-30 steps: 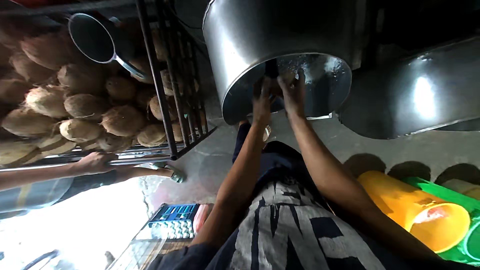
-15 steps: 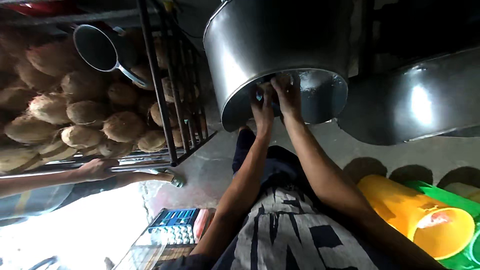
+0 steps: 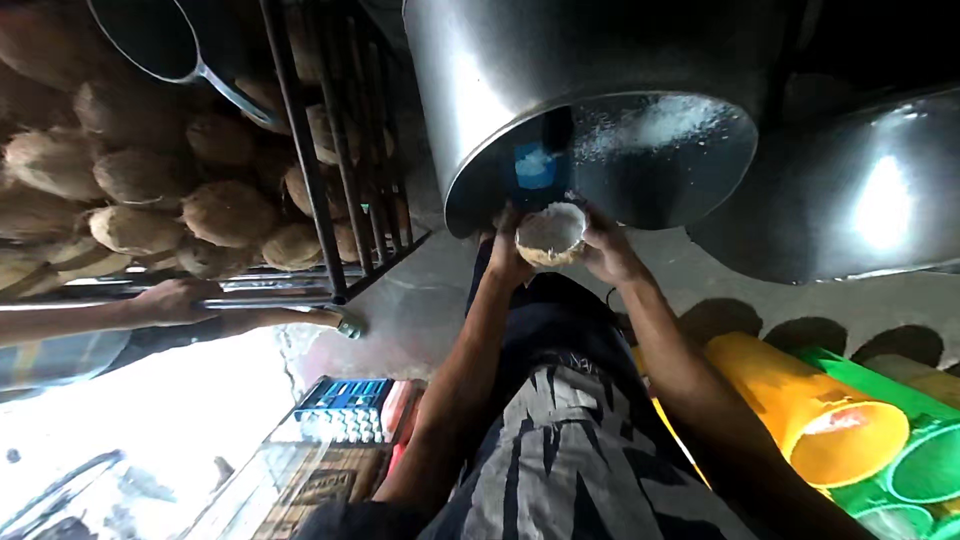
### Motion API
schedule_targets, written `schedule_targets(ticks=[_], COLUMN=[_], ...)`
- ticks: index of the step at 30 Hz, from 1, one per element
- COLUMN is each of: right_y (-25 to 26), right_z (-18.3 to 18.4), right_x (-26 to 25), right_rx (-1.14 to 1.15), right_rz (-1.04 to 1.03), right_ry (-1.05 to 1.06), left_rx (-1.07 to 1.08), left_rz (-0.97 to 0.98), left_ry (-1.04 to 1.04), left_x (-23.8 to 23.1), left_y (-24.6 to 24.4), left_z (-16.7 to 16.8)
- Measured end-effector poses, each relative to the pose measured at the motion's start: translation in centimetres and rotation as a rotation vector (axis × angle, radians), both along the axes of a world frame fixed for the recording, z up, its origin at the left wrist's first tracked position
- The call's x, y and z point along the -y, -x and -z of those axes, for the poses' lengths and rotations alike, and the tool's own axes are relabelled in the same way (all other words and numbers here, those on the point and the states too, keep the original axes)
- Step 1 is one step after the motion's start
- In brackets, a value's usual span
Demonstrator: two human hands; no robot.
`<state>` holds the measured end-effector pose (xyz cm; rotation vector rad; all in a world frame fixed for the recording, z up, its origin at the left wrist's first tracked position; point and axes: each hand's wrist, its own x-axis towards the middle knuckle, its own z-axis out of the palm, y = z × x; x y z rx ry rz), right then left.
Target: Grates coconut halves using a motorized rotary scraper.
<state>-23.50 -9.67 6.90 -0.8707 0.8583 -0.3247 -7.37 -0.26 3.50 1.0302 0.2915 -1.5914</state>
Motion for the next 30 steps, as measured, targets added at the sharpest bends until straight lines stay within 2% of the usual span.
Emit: schedule_targets(ticks=[2, 3, 5, 10, 15, 17, 19, 21, 25, 30], right_y=[-0.4, -0.5, -0.2, -0.9, -4.9, -5.8, -7.6, -9.5, -10.8, -10.0], right_z=[-0.3, -0.1, 0.4, 1.2, 1.3, 1.5, 2.0, 0.9, -1.9, -0.9], right_x=[0.2, 0.1, -0.9, -4.4, -1.4, -0.1, 1.8, 3.9, 6.9, 7.4], right_rx=[-0.228, -0.321, -0.407, -0.366, -0.306, -0.265, -0.176, -0.137, -0.255, -0.234], right_rz=[-0.112, -0.131, -0.069, -0.009, 0.158, 0.208, 0.318, 0.428, 0.591, 0.630], right_ry=[0.314, 0.467, 0.586, 0.466, 0.256, 0.161, 0.079, -0.016, -0.122, -0.128], left_rx=[-0.175, -0.176, -0.059, 0.333, 0.580, 0.615, 0.649, 0.721, 0.857, 0.837], left_rz=[0.071, 0.085, 0.059, -0.071, 0.044, 0.051, -0.048, -0.086, 0.146, 0.195], left_ry=[0.088, 0.107, 0.102, 0.095, 0.077, 0.088, 0.151, 0.192, -0.010, 0.048], left_x=[0.4, 0.6, 0.9, 0.8, 0.7, 1.9, 4.7, 7.8, 11.9, 12.3], left_y=[0.2, 0.4, 0.8, 1.2, 0.2, -0.4, -1.1, -1.8, -2.2, -2.1], left_z=[0.6, 0.5, -0.1, 0.4, 1.7, 1.3, 1.0, -0.3, -4.2, -4.0])
